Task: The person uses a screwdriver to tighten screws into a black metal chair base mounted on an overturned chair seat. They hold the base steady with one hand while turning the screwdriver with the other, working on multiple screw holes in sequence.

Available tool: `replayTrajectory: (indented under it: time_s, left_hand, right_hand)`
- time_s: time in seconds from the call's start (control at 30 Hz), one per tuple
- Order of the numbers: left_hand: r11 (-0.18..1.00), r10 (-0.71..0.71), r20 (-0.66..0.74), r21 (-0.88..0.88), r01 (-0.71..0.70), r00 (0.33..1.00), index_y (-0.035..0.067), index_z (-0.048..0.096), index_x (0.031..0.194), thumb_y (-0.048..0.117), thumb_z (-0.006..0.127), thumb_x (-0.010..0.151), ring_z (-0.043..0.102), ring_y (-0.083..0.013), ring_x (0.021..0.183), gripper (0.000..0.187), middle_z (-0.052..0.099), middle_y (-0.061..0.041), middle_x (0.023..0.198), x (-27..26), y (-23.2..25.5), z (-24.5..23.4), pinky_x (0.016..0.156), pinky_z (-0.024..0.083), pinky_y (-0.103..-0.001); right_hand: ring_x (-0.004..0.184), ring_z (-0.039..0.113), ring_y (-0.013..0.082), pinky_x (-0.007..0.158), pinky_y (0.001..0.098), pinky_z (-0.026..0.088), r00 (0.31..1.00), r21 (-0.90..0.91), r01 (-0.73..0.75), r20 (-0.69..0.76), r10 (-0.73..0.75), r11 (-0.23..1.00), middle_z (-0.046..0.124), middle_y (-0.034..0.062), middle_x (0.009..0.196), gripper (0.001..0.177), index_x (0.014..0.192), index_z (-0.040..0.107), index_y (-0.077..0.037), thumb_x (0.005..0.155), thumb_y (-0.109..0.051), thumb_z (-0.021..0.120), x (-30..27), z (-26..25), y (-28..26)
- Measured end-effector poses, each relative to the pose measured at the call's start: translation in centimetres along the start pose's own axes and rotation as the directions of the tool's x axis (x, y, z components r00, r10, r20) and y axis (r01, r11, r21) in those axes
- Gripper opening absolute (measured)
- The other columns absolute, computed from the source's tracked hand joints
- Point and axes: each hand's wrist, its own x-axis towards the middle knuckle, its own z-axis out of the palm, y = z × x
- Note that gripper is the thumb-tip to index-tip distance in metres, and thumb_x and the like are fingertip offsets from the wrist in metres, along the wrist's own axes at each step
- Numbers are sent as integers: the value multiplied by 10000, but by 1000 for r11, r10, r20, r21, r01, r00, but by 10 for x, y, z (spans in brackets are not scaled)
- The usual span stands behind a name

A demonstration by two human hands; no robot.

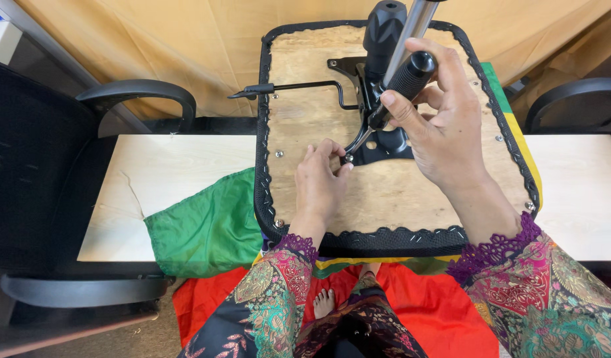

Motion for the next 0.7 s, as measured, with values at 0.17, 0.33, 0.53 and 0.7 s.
replayTrajectory:
  time_s: [0.17, 0.33, 0.53, 0.7]
  left_hand:
    - [1000, 17, 8, 8, -17, 1000, 52, 642, 963, 18, 777, 786, 716, -337, 898, 225, 764, -117, 893, 0, -2, 1, 1209, 341, -452]
    - [998, -14, 50, 60, 11, 999, 76, 760, 1040, 52, 777, 809, 713, -316, 891, 233, 757, -131, 852, 1, -7, 4, 1233, 365, -428]
    - [990, 139, -30, 40, -138, 990, 39, 769, 1007, 51, 788, 769, 694, -315, 1043, 239, 756, -128, 1052, 0, -18, 9, 1168, 389, -459]
    - [991, 120, -11, 67, -119, 993, 25, 770, 994, 76, 790, 772, 685, -312, 1065, 228, 747, -129, 1057, -1, -20, 11, 1168, 381, -451]
  right_hand:
    - [1027, 692, 121, 776, 272, 611, 1000, 9, -19, -2, 19, 1000, 553, 37, 1224, 531, 1492, 489, -62, 1053, -164, 771, 0, 0, -2]
    - [985, 667, 116, 759, 277, 609, 999, 20, -32, -2, 32, 999, 569, 39, 1205, 527, 1488, 499, -65, 1044, -157, 767, 1, 2, -3]
    - [1000, 694, 121, 724, 251, 605, 997, 5, 18, 70, -18, 1000, 592, 54, 1184, 596, 1512, 362, -113, 1044, -117, 730, 6, 1, -5]
    - [913, 717, 132, 716, 273, 608, 995, -112, 22, 95, -11, 993, 645, 70, 1108, 549, 1458, 398, -138, 1017, -93, 722, 8, 7, -7]
